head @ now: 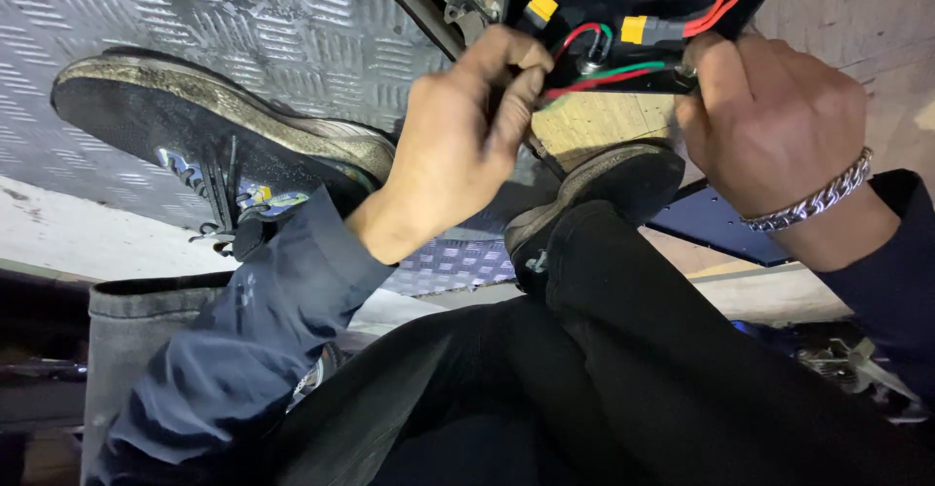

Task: Repairing an electric vehicle battery by connecting internal wiring and installing the cover plate.

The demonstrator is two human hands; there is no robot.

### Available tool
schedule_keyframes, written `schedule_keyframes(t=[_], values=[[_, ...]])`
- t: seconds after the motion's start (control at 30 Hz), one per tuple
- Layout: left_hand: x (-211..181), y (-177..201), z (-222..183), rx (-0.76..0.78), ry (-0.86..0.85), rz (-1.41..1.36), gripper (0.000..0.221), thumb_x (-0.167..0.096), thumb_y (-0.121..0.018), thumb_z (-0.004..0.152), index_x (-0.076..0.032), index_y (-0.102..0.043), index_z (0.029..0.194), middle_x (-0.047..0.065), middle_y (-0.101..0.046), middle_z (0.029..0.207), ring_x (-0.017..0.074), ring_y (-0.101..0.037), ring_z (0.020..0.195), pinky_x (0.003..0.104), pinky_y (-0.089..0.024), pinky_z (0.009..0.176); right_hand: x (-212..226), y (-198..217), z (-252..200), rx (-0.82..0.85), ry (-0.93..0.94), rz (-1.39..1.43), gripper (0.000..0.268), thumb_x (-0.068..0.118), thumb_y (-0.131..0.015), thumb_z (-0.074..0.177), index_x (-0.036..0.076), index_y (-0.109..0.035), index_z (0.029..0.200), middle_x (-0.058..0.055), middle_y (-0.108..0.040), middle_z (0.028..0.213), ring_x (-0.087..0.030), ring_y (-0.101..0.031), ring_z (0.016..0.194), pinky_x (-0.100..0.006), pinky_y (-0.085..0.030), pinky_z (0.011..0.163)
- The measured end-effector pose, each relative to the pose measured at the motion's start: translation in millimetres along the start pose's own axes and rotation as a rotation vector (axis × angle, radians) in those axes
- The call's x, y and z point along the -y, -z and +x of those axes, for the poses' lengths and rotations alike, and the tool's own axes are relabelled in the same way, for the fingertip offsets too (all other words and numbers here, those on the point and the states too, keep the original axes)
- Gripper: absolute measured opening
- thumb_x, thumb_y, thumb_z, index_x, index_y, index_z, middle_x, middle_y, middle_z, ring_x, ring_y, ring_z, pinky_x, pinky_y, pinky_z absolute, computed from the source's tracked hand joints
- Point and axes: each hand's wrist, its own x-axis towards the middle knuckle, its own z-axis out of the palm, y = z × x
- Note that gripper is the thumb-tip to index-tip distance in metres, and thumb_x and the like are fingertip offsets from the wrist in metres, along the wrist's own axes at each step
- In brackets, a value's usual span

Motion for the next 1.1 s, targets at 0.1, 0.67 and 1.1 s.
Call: schedule_keyframes(t=[0.1, 0.67, 1.1], values=[[-8, -8, -5, -0.022, 0.342, -0.597, 0.014, -0.011, -0.052, 0.107, -0.002, -0.062, 0.114, 0.006, -0.067, 0.068, 0.0085, -0.054, 0.045, 0.020, -0.044, 0.039, 0, -3, -1, 0.002, -0.017, 0.060, 0.013, 0.025, -0.071, 0.096, 0.018, -0.065, 0.106, 0.003, -0.055, 0.086, -0.016, -0.061, 0.078, -0.028, -0.046, 0.063], [9, 11, -7, 0.063, -0.477, 0.422, 0.021, 0.004, -0.067, 0.105, 0.005, -0.058, 0.123, 0.013, -0.058, 0.107, 0.0230, -0.060, 0.080, 0.033, -0.059, 0.069, 1, -8, 0, -0.158, 0.039, 0.094, 0.009, 0.016, -0.072, 0.107, 0.015, -0.074, 0.115, 0.002, -0.053, 0.082, -0.013, -0.052, 0.067, -0.025, -0.040, 0.055], [-5, -10, -10, 0.001, 0.097, -0.005, 0.034, -0.025, -0.055, 0.103, -0.009, -0.067, 0.076, 0.001, -0.071, 0.066, 0.0100, -0.067, 0.056, 0.027, -0.054, 0.055, -1, -13, -1, -0.160, 0.032, 0.116, 0.011, 0.018, -0.075, 0.107, 0.016, -0.072, 0.117, 0.001, -0.055, 0.083, -0.015, -0.051, 0.065, -0.027, -0.039, 0.055]])
